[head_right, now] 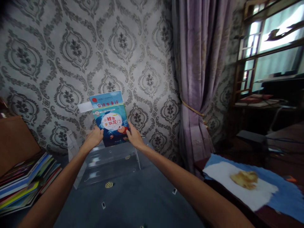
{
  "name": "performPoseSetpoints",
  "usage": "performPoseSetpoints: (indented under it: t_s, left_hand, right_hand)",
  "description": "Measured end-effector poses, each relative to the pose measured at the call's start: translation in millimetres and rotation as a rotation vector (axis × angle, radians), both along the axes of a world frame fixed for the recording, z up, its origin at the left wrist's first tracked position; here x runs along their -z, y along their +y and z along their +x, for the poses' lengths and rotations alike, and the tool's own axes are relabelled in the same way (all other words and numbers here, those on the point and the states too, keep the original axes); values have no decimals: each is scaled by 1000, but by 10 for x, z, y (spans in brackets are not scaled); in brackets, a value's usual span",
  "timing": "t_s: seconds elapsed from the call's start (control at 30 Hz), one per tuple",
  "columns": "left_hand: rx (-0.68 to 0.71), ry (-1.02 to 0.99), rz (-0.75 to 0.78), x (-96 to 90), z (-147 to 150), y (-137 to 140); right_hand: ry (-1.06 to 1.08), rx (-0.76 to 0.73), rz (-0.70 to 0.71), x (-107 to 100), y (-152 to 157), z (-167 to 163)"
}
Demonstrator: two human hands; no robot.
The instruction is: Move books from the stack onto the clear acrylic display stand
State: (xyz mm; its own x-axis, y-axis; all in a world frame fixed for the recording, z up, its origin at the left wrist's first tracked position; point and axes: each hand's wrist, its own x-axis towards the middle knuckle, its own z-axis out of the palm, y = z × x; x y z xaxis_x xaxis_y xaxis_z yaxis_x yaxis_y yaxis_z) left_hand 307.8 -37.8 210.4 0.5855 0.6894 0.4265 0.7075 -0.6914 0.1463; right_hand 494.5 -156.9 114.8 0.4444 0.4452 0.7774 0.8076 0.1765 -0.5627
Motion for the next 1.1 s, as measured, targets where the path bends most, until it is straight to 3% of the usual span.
performPoseSetpoints:
  t_s: [0.3, 0.67, 0.9, 1.1]
  left_hand:
    - [40, 14, -10, 2, -112, -36]
    - [35, 5, -59, -63, -90, -108]
    - [53, -16, -48, -31, -66, -75]
    - [69, -43, -34, -5, -60, -26]
  right_hand:
    - [-47, 131, 31, -156, -4, -43]
    - [-68, 226, 43, -139, 63, -107]
    - [-31, 199, 41, -140, 60, -143]
    - [72, 85, 84, -186, 51, -82]
